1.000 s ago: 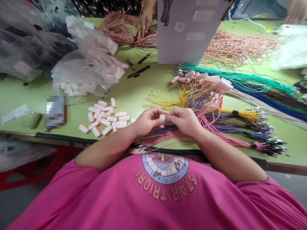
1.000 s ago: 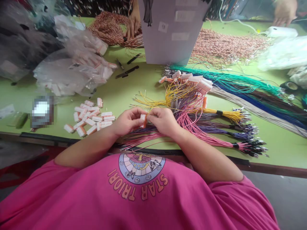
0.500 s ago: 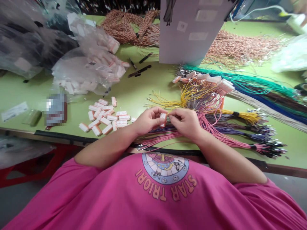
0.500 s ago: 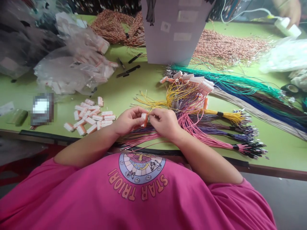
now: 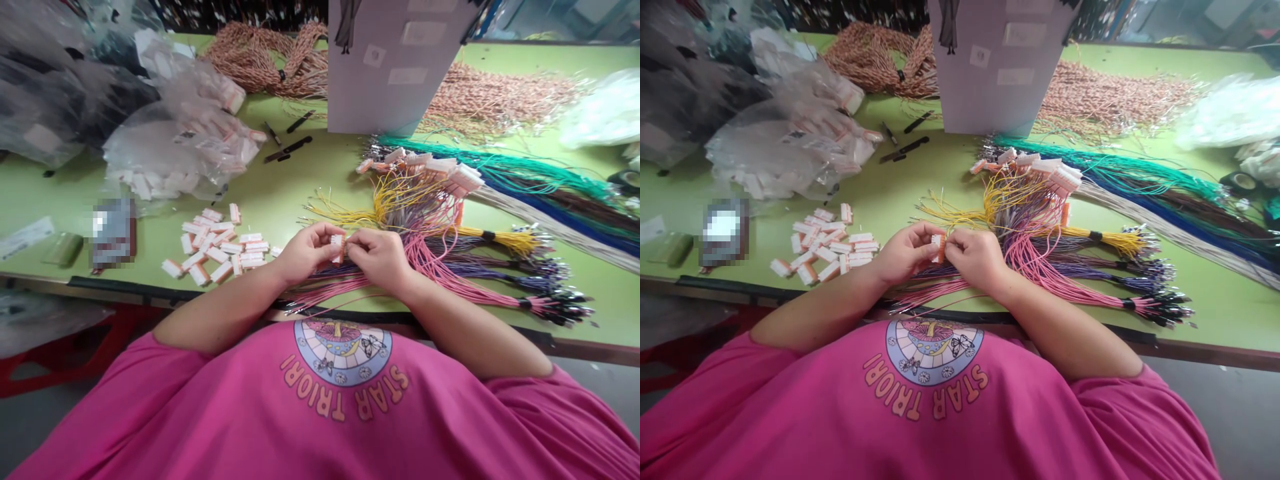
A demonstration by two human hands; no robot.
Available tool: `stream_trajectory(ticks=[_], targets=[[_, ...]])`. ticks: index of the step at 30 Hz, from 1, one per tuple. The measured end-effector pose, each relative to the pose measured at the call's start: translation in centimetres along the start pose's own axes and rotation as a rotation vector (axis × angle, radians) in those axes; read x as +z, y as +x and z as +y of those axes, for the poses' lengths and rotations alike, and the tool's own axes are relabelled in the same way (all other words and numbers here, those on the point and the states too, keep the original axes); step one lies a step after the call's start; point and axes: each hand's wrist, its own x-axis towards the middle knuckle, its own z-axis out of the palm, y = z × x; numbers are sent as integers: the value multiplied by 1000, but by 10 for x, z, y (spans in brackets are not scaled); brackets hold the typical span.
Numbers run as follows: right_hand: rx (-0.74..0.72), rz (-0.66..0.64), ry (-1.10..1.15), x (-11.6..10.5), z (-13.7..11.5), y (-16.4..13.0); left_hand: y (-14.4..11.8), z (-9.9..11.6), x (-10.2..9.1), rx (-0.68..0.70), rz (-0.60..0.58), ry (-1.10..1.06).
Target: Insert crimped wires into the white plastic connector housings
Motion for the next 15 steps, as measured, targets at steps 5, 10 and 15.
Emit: stream_trajectory(ticks=[5,10,15], targets=[[50,-30,37,-3,-1,2,0,0,-2,2,-11,57],[68,-69,4,-9,-2,5,-1,2,-2,6,-31,66],[73,-96,-16,-9,0,6,-1,0,-1,10,-41,67]])
